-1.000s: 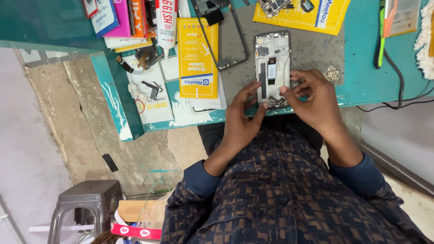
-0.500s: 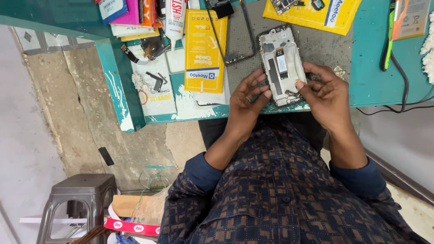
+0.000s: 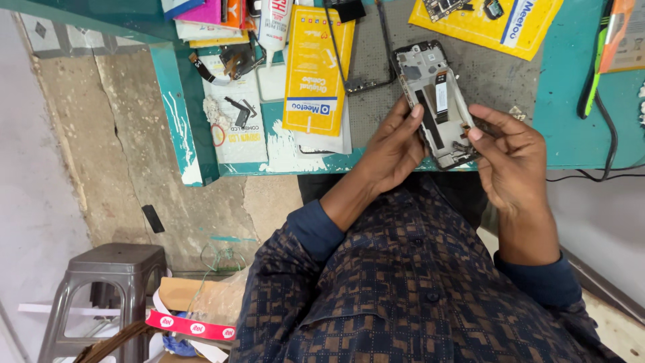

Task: The person picks up a smartphone from a cluttered repair bench, removes its back cover, and takes out the battery. They then unscrew and detach internal components, handling the frame, screen assembly, and small parts while moving packaging boxes aside on the bench.

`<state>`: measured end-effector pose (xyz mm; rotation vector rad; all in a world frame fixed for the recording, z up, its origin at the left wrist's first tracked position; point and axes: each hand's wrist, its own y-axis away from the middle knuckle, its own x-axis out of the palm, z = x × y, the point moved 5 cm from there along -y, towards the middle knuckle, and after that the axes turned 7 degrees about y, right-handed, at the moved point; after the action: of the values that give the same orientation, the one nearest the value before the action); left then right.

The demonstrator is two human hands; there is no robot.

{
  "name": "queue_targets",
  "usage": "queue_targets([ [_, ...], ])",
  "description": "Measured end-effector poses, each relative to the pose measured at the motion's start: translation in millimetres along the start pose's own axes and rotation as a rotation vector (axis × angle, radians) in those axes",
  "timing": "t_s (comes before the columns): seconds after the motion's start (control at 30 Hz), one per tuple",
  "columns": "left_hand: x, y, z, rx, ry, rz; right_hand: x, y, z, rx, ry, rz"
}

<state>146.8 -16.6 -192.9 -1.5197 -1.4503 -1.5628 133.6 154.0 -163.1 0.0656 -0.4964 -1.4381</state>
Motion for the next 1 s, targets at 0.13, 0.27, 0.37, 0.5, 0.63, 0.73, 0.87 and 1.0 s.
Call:
queue_targets([
  [0.13,4.5,-3.8,-1.0,0.022,0.026,0.12,2.3,-1.0,6.9,-0.002,-0.013,0.015],
  [0.27,2.0,-5.6,0.8,0.025,0.084,0.129,11.4,0.6,22.1,0.016,-0.002,0.029],
  [0.37,-1.6,-9.3,0.6,0.034,0.103,0.104,25.0,5.6,48.0,-0.219,0.367,0.088],
  [0.5,-0.9,-10.7,2.1,0.021,0.131,0.142,49.3,25.4,71.1,-0.687,1.105,0.125],
  [0.63,1.7,-8.5,2.8,0.032,0.142,0.158,56.4,32.3,65.9,-0.722,1.19,0.184],
  [0.73,4.9,-6.1,0.4,0.034,0.139,0.195,54.9,33.1,65.2,-0.76,1.175,0.176],
  [0.87,8.9,-1.1,-3.3,0.03,0.113,0.244,55.8,34.8,66.4,-0.88,1.185,0.159],
  [1.0,11.6,5.4,-5.6,0.032,0.12,0.217,57.1,37.1,67.2,-0.943,1.173,0.17],
])
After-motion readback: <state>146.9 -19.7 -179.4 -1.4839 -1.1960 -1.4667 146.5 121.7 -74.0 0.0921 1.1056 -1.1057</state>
